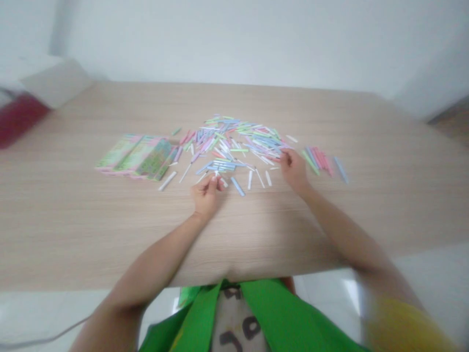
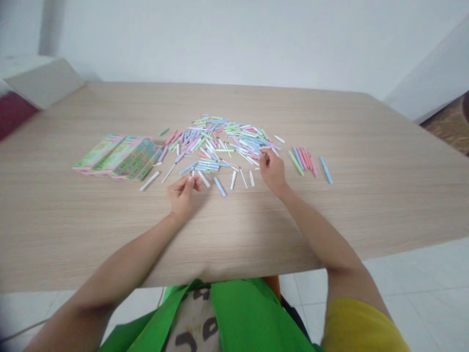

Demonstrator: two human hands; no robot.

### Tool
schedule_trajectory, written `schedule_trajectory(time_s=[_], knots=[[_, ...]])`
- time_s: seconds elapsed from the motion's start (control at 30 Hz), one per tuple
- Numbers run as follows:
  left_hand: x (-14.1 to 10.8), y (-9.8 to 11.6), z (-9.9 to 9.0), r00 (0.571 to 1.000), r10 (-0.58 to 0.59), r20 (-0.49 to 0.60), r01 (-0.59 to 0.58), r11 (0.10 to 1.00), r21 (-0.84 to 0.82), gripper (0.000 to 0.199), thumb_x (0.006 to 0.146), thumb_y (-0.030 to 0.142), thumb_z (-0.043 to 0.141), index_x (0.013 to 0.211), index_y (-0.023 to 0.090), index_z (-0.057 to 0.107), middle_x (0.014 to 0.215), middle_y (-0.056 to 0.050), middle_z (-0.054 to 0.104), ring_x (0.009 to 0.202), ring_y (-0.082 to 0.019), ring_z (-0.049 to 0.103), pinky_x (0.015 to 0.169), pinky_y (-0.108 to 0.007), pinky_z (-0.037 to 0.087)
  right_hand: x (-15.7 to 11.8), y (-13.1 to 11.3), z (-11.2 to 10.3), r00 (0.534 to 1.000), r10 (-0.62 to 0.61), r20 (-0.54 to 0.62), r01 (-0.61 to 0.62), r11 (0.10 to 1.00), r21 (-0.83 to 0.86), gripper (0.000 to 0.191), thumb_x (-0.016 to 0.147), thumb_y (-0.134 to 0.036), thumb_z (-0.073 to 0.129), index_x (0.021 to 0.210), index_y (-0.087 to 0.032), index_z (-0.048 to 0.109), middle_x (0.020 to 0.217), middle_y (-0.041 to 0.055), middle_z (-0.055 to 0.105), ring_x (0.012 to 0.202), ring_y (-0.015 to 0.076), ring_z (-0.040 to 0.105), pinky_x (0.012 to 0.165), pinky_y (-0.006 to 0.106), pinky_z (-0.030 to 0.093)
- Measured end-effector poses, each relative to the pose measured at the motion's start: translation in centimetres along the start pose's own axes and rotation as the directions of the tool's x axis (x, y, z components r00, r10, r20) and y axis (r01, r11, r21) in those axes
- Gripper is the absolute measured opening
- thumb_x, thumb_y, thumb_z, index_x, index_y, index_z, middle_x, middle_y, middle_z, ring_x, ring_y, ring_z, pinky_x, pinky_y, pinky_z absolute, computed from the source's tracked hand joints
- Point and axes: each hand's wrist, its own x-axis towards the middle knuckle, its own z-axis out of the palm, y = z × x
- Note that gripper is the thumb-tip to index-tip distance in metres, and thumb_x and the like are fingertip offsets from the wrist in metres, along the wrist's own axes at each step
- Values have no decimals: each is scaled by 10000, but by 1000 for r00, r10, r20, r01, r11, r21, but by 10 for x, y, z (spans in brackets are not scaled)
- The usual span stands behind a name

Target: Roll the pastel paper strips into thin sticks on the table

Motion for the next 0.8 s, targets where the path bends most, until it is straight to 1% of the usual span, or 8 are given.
schedule_trajectory(time_s=[0.03,0.1,0.17,0.3,0.4,0.47,0.57,0.8], knots=[[-2,2,-1,997,72,35,-75,993,90,338,932,461,618,787,186,749,664,-24,684,601,-137,598,666,-277,488,-12,-10,-4,999,-7,-49,11,997,79,346,966,-361,480,1091,-137,712,812,59,703,699,169,594,656,269,442],[-8,3,-2,974,179,138,-208,950,234,300,956,395,582,825,195,764,696,-35,695,647,-149,619,727,-285,483,-37,-30,-13,997,-2,-79,17,980,196,309,937,-392,533,1015,-173,736,735,14,654,619,135,526,605,260,410],[-12,2,0,947,224,230,-290,905,311,261,949,348,579,872,197,777,709,-47,698,673,-160,630,754,-290,470,-60,-46,-19,997,7,-77,14,963,271,289,924,-378,529,923,-181,741,668,-5,607,577,121,490,572,256,380],[-17,-5,7,891,182,416,-341,873,349,259,935,336,566,944,198,785,689,-61,686,695,-184,628,761,-297,454,-94,-50,-15,999,33,-13,-28,962,272,323,918,-383,494,814,-181,724,608,-8,589,553,119,493,557,257,362],[-16,-10,12,797,137,588,-384,867,319,281,936,337,537,944,206,785,725,-77,706,692,-186,623,730,-291,446,-107,-39,-7,999,48,10,-49,970,236,355,921,-395,475,760,-183,710,597,-3,594,557,124,504,565,262,363],[-15,-11,13,737,143,660,-424,859,287,285,932,343,538,933,210,790,730,-78,709,659,-177,609,689,-277,431,-110,-35,-4,999,43,8,-44,972,229,367,922,-395,466,744,-183,707,587,-1,587,554,124,502,568,264,362],[-14,-12,14,695,160,701,-460,849,261,309,942,375,533,945,211,796,696,-68,696,614,-163,588,645,-263,404,-110,-34,-6,1000,22,15,-24,974,226,377,920,-397,455,727,-190,704,570,-2,573,541,124,492,568,267,363],[-13,-12,11,695,140,705,-431,867,252,350,971,395,496,937,198,783,691,-65,691,603,-155,591,626,-257,404,-108,-32,-15,998,-59,13,56,985,164,347,907,-368,483,688,-198,692,554,0,570,524,124,484,558,271,360]])
